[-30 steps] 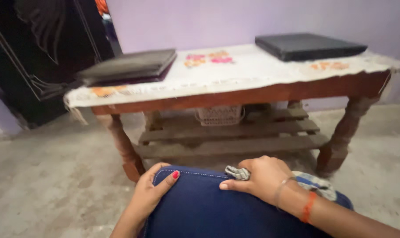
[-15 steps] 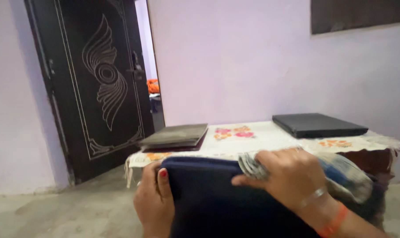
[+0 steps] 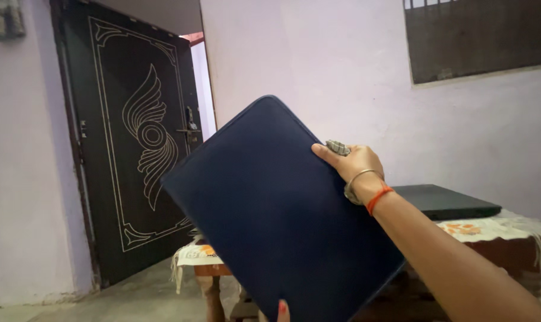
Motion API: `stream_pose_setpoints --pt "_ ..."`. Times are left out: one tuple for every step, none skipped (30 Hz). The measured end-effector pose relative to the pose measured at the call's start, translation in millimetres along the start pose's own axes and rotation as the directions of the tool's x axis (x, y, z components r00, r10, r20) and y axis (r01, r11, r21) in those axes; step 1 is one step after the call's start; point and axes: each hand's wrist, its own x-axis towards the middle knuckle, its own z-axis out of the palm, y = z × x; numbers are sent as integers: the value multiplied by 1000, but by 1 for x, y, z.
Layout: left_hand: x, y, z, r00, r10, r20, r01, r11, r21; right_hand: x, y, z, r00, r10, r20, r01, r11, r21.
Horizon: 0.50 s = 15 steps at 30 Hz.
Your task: The person wipes the surfaces of several folders and a bag using a cloth. They clean a grey folder, a blue folder, and a beige bag, then place the cleaned items on a nearby table.
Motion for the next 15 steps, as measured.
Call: stream_pose_setpoints --pt "5 4 2 999 -9 42 11 999 -49 6 0 4 999 53 10 -54 997 56" --pt "11 8 2 996 -26 86 33 996 -85 11 1 10 994 107 29 -109 988 111" --pt "19 15 0 991 -38 129 54 991 -122 17 4 17 991 125 47 -131 983 129" --pt "34 27 3 985 -34 170 64 982 -178 27 6 21 989 137 58 -145 978 151" --pt "52 41 5 978 -24 209 75 968 -239 38 8 26 986 149 69 -159 972 173" --pt "69 55 5 970 -11 243 88 947 -310 49 12 32 983 147 109 -169 958 232" --pt "90 70 5 964 -24 265 106 947 -302 61 17 38 978 143 149 -181 940 289" --pt "108 82 -4 949 -112 295 154 981 -121 71 23 45 971 140 192 -200 918 343" --pt "127 93 -12 929 -205 307 195 979 64 81 29 51 952 128 277 -223 911 346" --pt "147 105 -19 912 -194 362 219 975 -29 89 34 57 927 113 358 -246 904 350" --pt "164 115 -25 892 -175 416 245 962 -119 97 37 65 895 97 435 -268 897 351" --pt "180 123 -31 839 -245 485 355 923 -147 105 40 74 858 124 499 -333 874 355" --pt "197 130 -36 774 -304 555 461 872 -166 114 45 80 814 146 562 -396 848 354" --pt "215 136 -39 699 -350 623 561 809 -175 122 50 89 766 164 622 -457 818 348" --pt "235 140 -37 691 -397 604 570 813 -117 131 54 101 763 175 622 -477 803 359"
